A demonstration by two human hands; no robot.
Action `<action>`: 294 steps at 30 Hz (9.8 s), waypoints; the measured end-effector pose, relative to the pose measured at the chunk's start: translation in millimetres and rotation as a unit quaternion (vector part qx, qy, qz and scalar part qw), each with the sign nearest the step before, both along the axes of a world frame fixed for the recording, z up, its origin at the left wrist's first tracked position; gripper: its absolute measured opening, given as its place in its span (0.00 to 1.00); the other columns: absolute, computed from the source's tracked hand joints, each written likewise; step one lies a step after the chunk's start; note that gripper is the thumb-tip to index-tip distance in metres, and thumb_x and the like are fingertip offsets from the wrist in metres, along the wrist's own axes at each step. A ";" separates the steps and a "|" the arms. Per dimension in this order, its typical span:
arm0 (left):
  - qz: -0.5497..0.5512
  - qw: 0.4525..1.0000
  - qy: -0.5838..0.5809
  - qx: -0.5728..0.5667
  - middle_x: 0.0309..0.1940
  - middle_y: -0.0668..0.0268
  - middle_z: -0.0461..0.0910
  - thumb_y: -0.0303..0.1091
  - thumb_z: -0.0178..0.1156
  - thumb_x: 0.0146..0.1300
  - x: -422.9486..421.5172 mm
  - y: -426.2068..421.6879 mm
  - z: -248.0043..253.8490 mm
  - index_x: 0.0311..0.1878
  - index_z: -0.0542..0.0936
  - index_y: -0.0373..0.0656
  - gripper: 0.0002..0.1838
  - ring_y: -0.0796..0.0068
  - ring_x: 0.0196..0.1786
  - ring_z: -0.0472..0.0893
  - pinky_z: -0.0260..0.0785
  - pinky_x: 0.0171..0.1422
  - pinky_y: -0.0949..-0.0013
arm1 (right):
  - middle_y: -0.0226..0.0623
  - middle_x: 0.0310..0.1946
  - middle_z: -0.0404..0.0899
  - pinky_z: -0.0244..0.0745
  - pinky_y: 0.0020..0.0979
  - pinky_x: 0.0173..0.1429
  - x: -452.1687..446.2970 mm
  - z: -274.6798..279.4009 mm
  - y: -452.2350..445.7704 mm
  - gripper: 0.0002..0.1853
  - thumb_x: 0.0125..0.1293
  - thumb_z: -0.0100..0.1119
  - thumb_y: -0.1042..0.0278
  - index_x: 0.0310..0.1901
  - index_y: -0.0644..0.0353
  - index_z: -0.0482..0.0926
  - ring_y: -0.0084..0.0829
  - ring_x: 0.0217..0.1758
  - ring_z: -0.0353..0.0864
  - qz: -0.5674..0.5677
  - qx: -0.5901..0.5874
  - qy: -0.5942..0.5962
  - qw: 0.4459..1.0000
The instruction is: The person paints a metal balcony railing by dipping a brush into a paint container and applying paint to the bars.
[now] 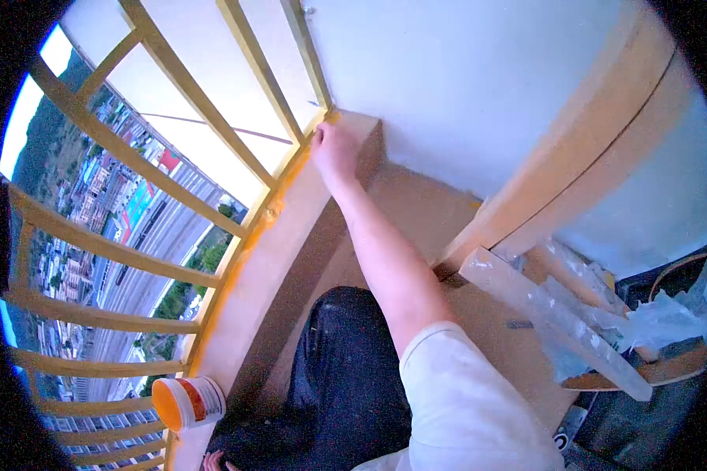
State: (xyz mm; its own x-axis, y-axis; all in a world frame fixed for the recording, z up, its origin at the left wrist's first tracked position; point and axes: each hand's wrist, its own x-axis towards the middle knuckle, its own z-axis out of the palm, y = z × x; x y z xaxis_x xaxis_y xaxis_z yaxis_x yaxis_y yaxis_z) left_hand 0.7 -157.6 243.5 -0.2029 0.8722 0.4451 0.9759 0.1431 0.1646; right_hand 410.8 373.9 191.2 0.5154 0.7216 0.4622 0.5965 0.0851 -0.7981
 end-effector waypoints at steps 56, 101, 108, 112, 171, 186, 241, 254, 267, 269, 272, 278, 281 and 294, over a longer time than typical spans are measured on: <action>0.105 0.885 -0.433 0.134 0.61 0.56 0.79 0.38 0.86 0.42 26.6 114.7 -58.3 0.68 0.69 0.36 0.50 0.62 0.65 0.79 0.69 0.71 0.61 | 0.32 0.33 0.82 0.74 0.24 0.38 -113.9 27.0 -226.8 0.11 0.76 0.57 0.73 0.54 0.65 0.82 0.22 0.34 0.80 0.446 -0.075 0.642 0.619; -0.157 0.899 -0.177 -0.367 0.41 0.51 0.86 0.46 0.64 0.65 37.1 100.1 -89.4 0.47 0.82 0.38 0.19 0.49 0.49 0.85 0.78 0.54 0.49 | 0.42 0.29 0.77 0.76 0.37 0.44 -217.8 130.2 -215.2 0.11 0.67 0.68 0.62 0.38 0.62 0.87 0.37 0.36 0.82 0.447 -0.043 -0.337 0.828; -0.155 0.911 -0.163 -0.345 0.42 0.56 0.86 0.45 0.66 0.62 39.3 93.4 -87.0 0.47 0.83 0.40 0.18 0.55 0.49 0.86 0.79 0.54 0.54 | 0.42 0.40 0.88 0.79 0.29 0.45 -231.1 143.5 -272.2 0.09 0.63 0.70 0.75 0.45 0.60 0.89 0.29 0.41 0.87 0.492 0.049 0.018 0.869; -0.164 0.914 -0.166 -0.333 0.41 0.56 0.86 0.45 0.66 0.62 39.9 92.9 -86.2 0.47 0.83 0.41 0.18 0.55 0.48 0.86 0.79 0.54 0.55 | 0.39 0.39 0.89 0.80 0.30 0.47 -295.1 110.9 -297.8 0.10 0.62 0.71 0.76 0.46 0.59 0.89 0.35 0.42 0.88 0.565 0.125 -0.100 0.809; -0.166 0.899 -0.201 -0.352 0.44 0.54 0.87 0.46 0.64 0.64 39.0 93.3 -92.1 0.47 0.84 0.41 0.18 0.53 0.50 0.87 0.80 0.54 0.52 | 0.36 0.30 0.79 0.79 0.37 0.40 -352.1 164.7 -291.9 0.06 0.64 0.62 0.74 0.40 0.59 0.88 0.34 0.39 0.80 0.540 0.238 -0.433 0.681; -0.159 0.898 -0.226 -0.341 0.45 0.55 0.87 0.45 0.65 0.64 39.1 92.3 -97.2 0.49 0.84 0.42 0.18 0.54 0.51 0.87 0.80 0.55 0.53 | 0.36 0.30 0.81 0.78 0.35 0.36 -425.0 154.5 -310.5 0.11 0.55 0.72 0.77 0.41 0.57 0.89 0.36 0.34 0.80 0.556 0.327 -0.170 0.745; -0.182 0.899 -0.270 -0.294 0.43 0.52 0.86 0.44 0.64 0.64 39.8 102.7 -93.5 0.49 0.82 0.40 0.18 0.50 0.49 0.85 0.79 0.54 0.49 | 0.40 0.36 0.89 0.83 0.29 0.41 -438.3 164.8 -312.7 0.09 0.64 0.67 0.80 0.45 0.62 0.88 0.28 0.37 0.89 0.627 0.349 -0.145 0.681; -0.169 0.891 -0.255 -0.335 0.43 0.52 0.86 0.44 0.65 0.63 37.4 105.6 -97.1 0.49 0.82 0.40 0.18 0.49 0.46 0.86 0.79 0.52 0.49 | 0.39 0.38 0.89 0.82 0.27 0.39 -424.6 140.1 -326.3 0.14 0.62 0.67 0.82 0.49 0.60 0.87 0.33 0.35 0.88 0.704 0.252 -0.170 0.642; -0.157 0.899 -0.299 -0.280 0.42 0.54 0.88 0.42 0.63 0.64 47.7 112.7 -116.0 0.44 0.85 0.41 0.14 0.54 0.48 0.88 0.81 0.52 0.52 | 0.33 0.26 0.82 0.78 0.34 0.31 -436.5 78.4 -331.9 0.06 0.63 0.68 0.74 0.42 0.56 0.87 0.33 0.29 0.83 0.699 0.227 -0.325 0.594; -0.155 0.896 -0.295 -0.294 0.42 0.54 0.88 0.42 0.63 0.64 41.8 108.7 -108.3 0.44 0.85 0.41 0.15 0.54 0.48 0.88 0.81 0.53 0.52 | 0.33 0.24 0.79 0.75 0.36 0.27 -446.1 73.7 -314.3 0.07 0.64 0.64 0.72 0.43 0.56 0.85 0.31 0.30 0.81 0.657 0.280 -0.336 0.613; -0.166 0.886 -0.263 -0.343 0.41 0.52 0.87 0.45 0.64 0.63 42.5 104.7 -109.9 0.47 0.83 0.40 0.18 0.50 0.47 0.87 0.80 0.52 0.49 | 0.33 0.26 0.80 0.76 0.36 0.30 -444.8 184.5 -312.1 0.09 0.61 0.68 0.73 0.43 0.54 0.86 0.32 0.28 0.81 0.577 0.367 -0.336 0.647; -0.174 0.892 -0.258 -0.329 0.42 0.51 0.87 0.46 0.63 0.64 39.0 112.3 -99.3 0.48 0.83 0.40 0.19 0.50 0.48 0.86 0.80 0.54 0.49 | 0.36 0.31 0.86 0.80 0.30 0.35 -418.7 232.8 -335.5 0.04 0.65 0.66 0.80 0.40 0.63 0.86 0.29 0.32 0.86 0.598 0.386 -0.224 0.666; -0.165 0.882 -0.244 -0.368 0.43 0.51 0.87 0.46 0.63 0.65 39.5 112.1 -103.5 0.48 0.83 0.40 0.19 0.50 0.48 0.86 0.80 0.54 0.49 | 0.35 0.23 0.79 0.73 0.36 0.27 -435.2 134.8 -324.7 0.04 0.63 0.69 0.77 0.31 0.61 0.83 0.33 0.25 0.80 0.657 0.298 -0.297 0.626; -0.127 0.934 -0.333 -0.030 0.46 0.56 0.89 0.32 0.62 0.59 77.8 121.4 -186.5 0.43 0.88 0.47 0.11 0.56 0.50 0.88 0.82 0.48 0.55 | 0.36 0.28 0.84 0.76 0.35 0.31 -524.3 66.1 -366.2 0.10 0.61 0.70 0.76 0.44 0.59 0.87 0.36 0.28 0.81 0.726 0.286 -0.239 0.577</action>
State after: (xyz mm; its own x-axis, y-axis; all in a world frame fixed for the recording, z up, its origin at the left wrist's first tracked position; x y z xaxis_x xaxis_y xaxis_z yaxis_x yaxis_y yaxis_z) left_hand 78.6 -36.1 56.9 -0.2010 0.9489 0.2432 0.6641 -0.0505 0.7460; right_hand -113.6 7.7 257.3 -0.7266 -0.1094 0.6783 -0.2953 0.9411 -0.1646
